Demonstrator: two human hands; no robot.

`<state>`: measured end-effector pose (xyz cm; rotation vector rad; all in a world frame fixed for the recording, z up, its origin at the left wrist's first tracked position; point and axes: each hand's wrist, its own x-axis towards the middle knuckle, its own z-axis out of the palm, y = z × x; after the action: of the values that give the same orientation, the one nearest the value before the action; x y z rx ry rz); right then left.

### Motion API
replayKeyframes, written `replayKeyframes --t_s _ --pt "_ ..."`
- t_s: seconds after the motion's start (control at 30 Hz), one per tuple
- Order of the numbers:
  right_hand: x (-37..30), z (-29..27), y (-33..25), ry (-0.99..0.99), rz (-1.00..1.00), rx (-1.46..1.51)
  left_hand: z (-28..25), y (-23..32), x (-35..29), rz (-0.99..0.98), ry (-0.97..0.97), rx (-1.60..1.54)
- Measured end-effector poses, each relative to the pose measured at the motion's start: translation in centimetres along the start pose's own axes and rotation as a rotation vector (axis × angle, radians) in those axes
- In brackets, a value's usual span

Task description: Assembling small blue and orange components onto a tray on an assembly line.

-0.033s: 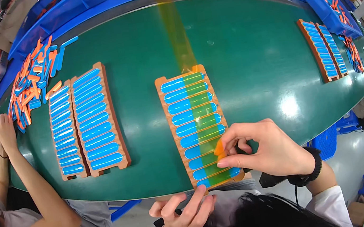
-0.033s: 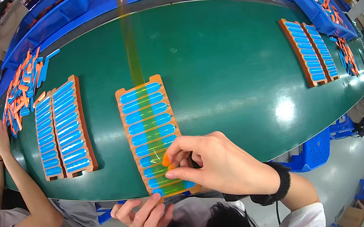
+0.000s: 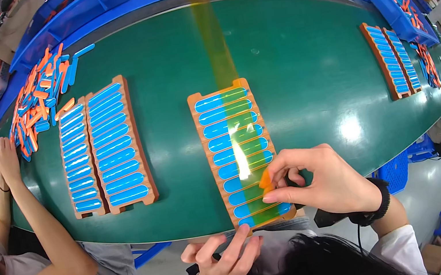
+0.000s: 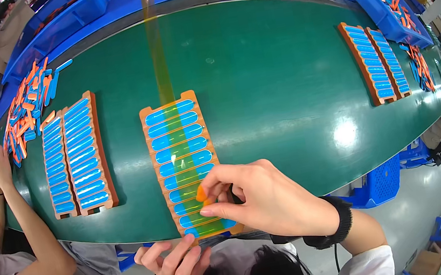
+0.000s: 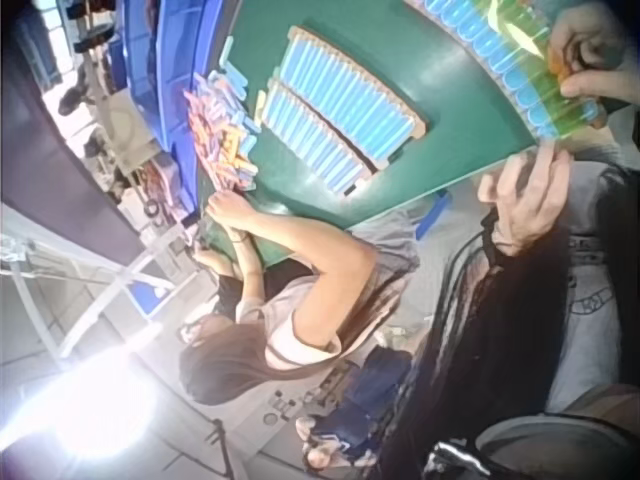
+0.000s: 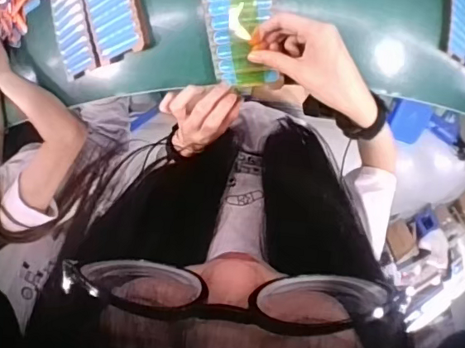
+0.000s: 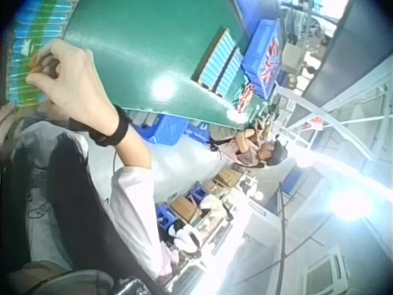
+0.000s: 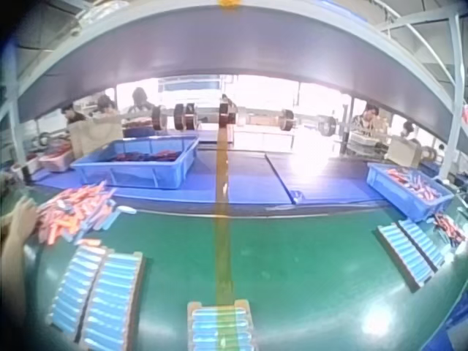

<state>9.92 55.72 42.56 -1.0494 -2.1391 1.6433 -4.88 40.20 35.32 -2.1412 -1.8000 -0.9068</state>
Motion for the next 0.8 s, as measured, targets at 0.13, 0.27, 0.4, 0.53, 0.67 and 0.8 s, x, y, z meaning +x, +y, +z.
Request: replayKeyframes --t_s 0.13,0.27,0.4,0.53,0.67,0.8 --pt "-0.1 0.1 -0.2 0.008 -0.001 0.002 0.2 0.4 0.3 -0.008 0.019 0.007" --pt "-0.1 0.0 -0.2 0.007 0.0 0.012 0.4 0.4 0.5 0.0 0.004 0.019" --pt "-0.2 0.0 -0.4 0.01 0.007 0.016 0.4 0.5 0.7 -0.013 -0.009 0.023" --pt "-0.1 0.0 -0.3 0.01 0.005 0.005 0.4 0.7 0.9 -0.027 0.003 0.022" --pt "-0.1 0.0 -0.4 0.009 -0.011 0.003 0.6 0.8 1.0 -0.043 0.008 0.036" --pt "-0.2 0.4 -0.3 0.035 -0.042 -0.022 0.1 0.9 0.9 -0.04 -0.02 0.061"
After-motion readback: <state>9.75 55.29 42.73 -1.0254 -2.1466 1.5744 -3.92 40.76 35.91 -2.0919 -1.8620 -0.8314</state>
